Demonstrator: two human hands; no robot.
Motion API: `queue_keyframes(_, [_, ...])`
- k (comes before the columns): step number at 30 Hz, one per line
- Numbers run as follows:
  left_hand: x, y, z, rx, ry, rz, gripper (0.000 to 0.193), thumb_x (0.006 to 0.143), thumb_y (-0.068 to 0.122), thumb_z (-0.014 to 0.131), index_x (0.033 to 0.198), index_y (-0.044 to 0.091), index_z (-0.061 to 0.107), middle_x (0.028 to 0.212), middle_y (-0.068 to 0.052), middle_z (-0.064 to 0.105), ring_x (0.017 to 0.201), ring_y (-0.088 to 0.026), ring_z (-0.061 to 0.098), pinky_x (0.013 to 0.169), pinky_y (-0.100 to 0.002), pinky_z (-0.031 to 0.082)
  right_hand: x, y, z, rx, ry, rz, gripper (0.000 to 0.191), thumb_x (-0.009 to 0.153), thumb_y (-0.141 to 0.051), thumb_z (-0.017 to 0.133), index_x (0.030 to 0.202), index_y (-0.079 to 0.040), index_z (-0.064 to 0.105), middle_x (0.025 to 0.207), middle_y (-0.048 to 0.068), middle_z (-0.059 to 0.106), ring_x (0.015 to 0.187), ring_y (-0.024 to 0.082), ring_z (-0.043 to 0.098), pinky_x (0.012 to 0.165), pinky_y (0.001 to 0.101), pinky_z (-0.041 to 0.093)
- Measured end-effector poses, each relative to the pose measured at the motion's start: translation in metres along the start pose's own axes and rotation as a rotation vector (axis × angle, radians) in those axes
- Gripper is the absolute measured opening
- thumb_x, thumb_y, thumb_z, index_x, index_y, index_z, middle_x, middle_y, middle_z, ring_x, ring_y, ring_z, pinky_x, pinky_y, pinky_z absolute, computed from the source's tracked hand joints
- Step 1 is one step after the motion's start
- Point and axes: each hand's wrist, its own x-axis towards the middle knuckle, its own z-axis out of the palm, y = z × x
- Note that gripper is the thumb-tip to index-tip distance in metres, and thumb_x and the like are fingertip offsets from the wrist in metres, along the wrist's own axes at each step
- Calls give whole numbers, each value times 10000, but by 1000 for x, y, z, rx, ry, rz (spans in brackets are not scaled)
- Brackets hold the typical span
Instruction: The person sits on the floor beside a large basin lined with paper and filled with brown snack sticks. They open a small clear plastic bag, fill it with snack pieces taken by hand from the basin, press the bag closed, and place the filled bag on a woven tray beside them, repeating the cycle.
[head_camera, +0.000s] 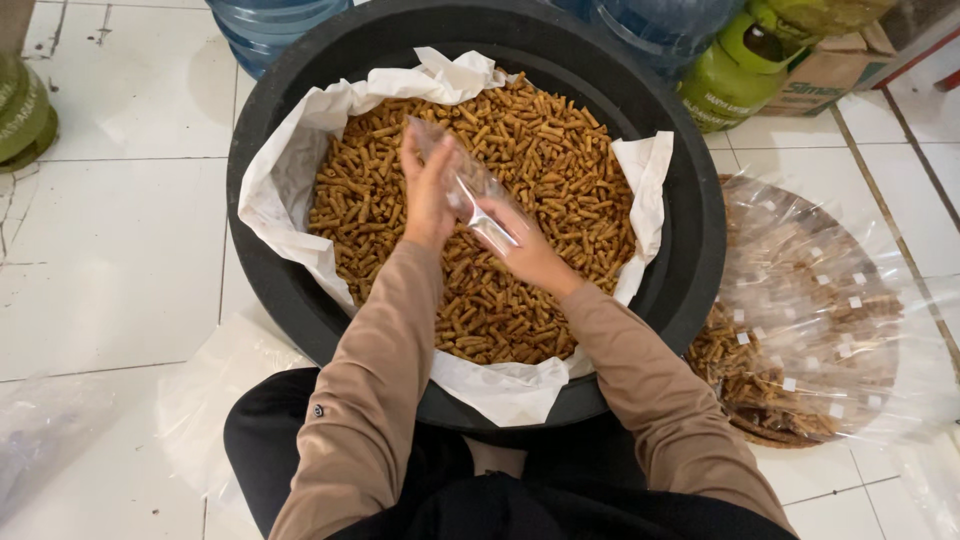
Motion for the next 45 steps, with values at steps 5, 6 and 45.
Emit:
queue_keyframes(5, [23,31,-43,-260,225,173,877,843,433,696,1527,248,180,1529,-125,339,1335,-363,422,1047,-671,401,-18,53,-28,-568,-313,744,655,1031,-529,529,1437,-20,457,1366,252,623,1262,356,606,1071,465,492])
queue_keyframes(6, [24,29,-46,-323,192,121,864,862,465,676,1536,238,186,1521,-160,347,1344,-379,439,1054,-677,419,-25,58,-27,-596,-444,874,796,1009,-613,497,1522,-32,313,1452,271,520,1351,376,508,1111,494,426])
queue_keyframes(45, [-43,-91,14,-256,98,-500,848,966,714,219,1604,160,154,1584,-251,276,1474,-418,349,1200,-620,335,-2,-46,-56,-156,755,-228,256,967,-5,714,1169,-47,562,1139,46,541,1064,155,571,936,306,489])
